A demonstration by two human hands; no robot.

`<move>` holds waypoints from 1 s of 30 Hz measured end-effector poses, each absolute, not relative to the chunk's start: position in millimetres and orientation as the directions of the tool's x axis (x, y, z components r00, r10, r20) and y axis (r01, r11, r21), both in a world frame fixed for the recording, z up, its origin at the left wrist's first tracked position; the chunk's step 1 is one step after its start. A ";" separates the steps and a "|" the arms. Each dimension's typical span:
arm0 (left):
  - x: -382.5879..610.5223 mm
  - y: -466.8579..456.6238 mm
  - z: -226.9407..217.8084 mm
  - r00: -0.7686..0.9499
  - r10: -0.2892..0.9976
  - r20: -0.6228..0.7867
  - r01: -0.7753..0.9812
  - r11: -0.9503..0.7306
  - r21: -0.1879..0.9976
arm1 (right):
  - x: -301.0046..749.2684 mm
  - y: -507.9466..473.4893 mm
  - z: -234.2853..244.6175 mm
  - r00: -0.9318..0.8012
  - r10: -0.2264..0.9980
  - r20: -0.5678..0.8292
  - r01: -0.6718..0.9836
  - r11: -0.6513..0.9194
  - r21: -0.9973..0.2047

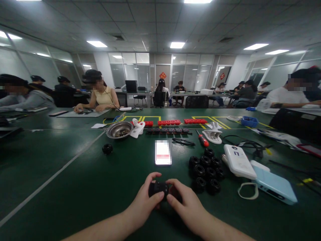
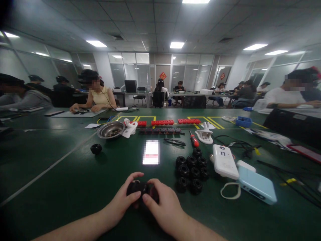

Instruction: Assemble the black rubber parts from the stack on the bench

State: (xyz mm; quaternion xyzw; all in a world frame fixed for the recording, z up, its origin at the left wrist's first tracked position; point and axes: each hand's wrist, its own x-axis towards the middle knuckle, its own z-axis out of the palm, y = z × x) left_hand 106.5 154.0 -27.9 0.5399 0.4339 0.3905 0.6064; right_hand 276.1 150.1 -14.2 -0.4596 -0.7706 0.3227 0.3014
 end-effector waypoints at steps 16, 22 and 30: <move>108.0 158.1 -24.9 0.338 0.933 -0.125 -0.009 0.136 0.991 | 275.7 144.7 -12.7 -0.408 0.883 0.234 0.432 0.412 -0.802; 102.7 156.1 -24.9 0.413 0.910 0.038 -0.076 -0.007 0.997 | 274.4 154.5 -19.8 -0.394 0.912 0.116 0.500 0.319 -0.805; 106.8 160.5 -29.6 0.415 0.907 -0.068 -0.010 0.079 0.997 | 273.4 144.3 -10.2 -0.409 0.884 0.228 0.356 0.385 -0.852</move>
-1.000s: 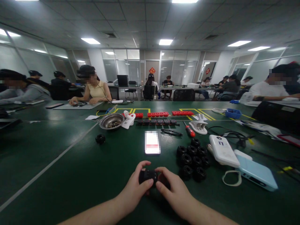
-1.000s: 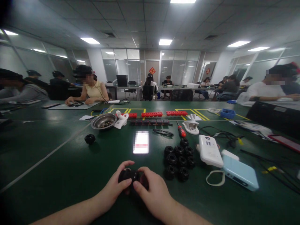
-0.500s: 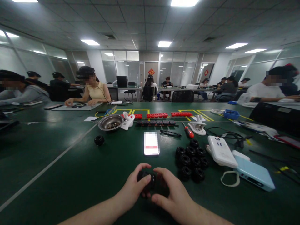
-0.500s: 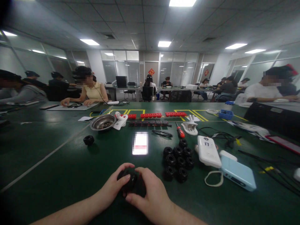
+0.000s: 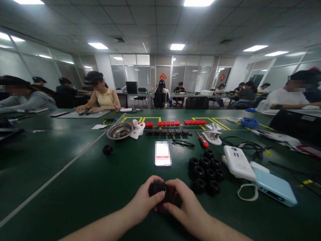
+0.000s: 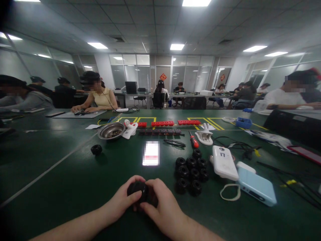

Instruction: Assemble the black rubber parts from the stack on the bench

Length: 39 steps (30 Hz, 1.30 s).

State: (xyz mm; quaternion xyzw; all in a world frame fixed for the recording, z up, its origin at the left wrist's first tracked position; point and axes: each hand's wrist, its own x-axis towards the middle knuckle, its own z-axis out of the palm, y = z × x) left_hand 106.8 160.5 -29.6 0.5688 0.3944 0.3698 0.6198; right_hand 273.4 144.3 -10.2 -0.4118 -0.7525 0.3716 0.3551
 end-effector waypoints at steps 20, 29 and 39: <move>107.3 160.0 -30.8 0.377 0.923 -0.080 0.022 0.078 0.997 | 273.2 143.7 -8.1 -0.382 0.884 0.269 0.441 0.430 -0.788; 103.7 158.8 -28.1 0.407 0.913 -0.025 0.008 0.024 1.000 | 273.9 151.6 -13.0 -0.370 0.916 0.156 0.495 0.337 -0.801; 105.2 158.2 -26.0 0.351 0.934 -0.062 -0.047 0.083 0.995 | 274.2 147.5 -13.8 -0.354 0.911 0.213 0.462 0.368 -0.807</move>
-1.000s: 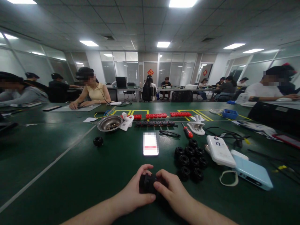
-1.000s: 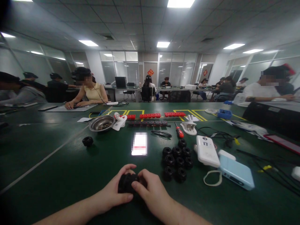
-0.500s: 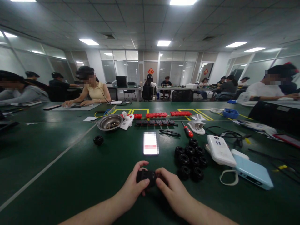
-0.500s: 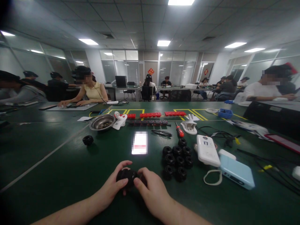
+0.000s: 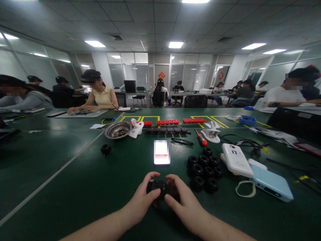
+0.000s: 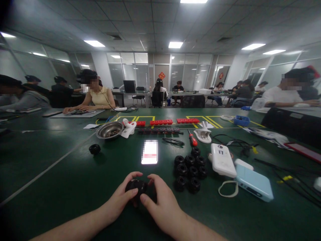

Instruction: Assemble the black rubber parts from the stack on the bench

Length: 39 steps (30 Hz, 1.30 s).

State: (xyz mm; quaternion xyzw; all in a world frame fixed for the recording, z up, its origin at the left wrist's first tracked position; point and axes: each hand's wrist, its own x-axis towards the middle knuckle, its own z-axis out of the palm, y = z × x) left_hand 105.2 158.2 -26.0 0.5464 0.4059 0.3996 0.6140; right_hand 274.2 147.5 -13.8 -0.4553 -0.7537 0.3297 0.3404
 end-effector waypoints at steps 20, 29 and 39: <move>104.2 158.4 -24.6 0.375 0.924 -0.075 -0.041 0.097 0.994 | 273.7 147.5 -10.5 -0.405 0.904 0.140 0.578 0.371 -0.727; 106.9 160.9 -27.3 0.378 0.917 -0.129 0.032 0.126 0.992 | 276.6 144.5 -7.1 -0.465 0.837 0.290 0.507 0.520 -0.687; 103.0 158.9 -23.1 0.426 0.903 -0.055 -0.052 0.086 0.995 | 273.7 147.4 -10.0 -0.388 0.900 0.202 0.566 0.405 -0.719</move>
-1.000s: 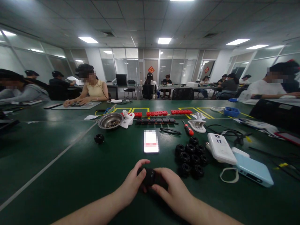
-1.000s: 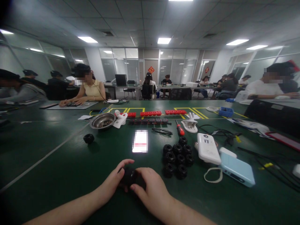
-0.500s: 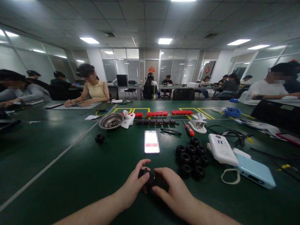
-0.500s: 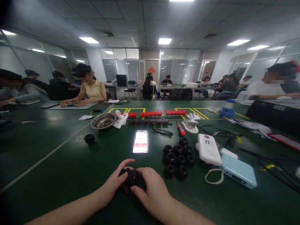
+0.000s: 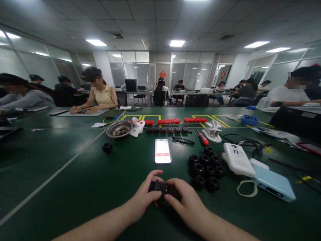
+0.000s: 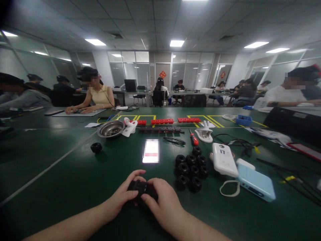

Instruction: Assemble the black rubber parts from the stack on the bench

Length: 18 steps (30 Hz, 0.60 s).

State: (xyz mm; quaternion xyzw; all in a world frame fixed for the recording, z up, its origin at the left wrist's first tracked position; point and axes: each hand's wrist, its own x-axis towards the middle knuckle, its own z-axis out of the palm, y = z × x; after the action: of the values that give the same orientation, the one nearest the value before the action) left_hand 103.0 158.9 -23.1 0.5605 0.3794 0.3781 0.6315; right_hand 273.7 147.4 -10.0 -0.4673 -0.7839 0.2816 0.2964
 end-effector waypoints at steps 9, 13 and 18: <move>103.2 157.3 -23.2 0.382 0.921 -0.084 -0.011 0.095 0.995 | 274.5 142.4 -5.5 -0.383 0.889 0.252 0.591 0.446 -0.672; 101.8 156.9 -22.2 0.446 0.893 -0.062 -0.043 0.091 0.995 | 275.1 143.9 -5.7 -0.429 0.859 0.281 0.591 0.501 -0.632; 105.1 157.9 -18.9 0.441 0.889 -0.121 0.029 0.120 0.992 | 275.2 143.7 -7.0 -0.480 0.780 0.400 0.541 0.623 -0.565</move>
State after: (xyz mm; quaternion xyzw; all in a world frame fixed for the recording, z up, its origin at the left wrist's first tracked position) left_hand 105.1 157.9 -18.9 0.5688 0.4037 0.3412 0.6301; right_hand 275.2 143.7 -7.0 -0.3932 -0.8403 0.1845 0.3245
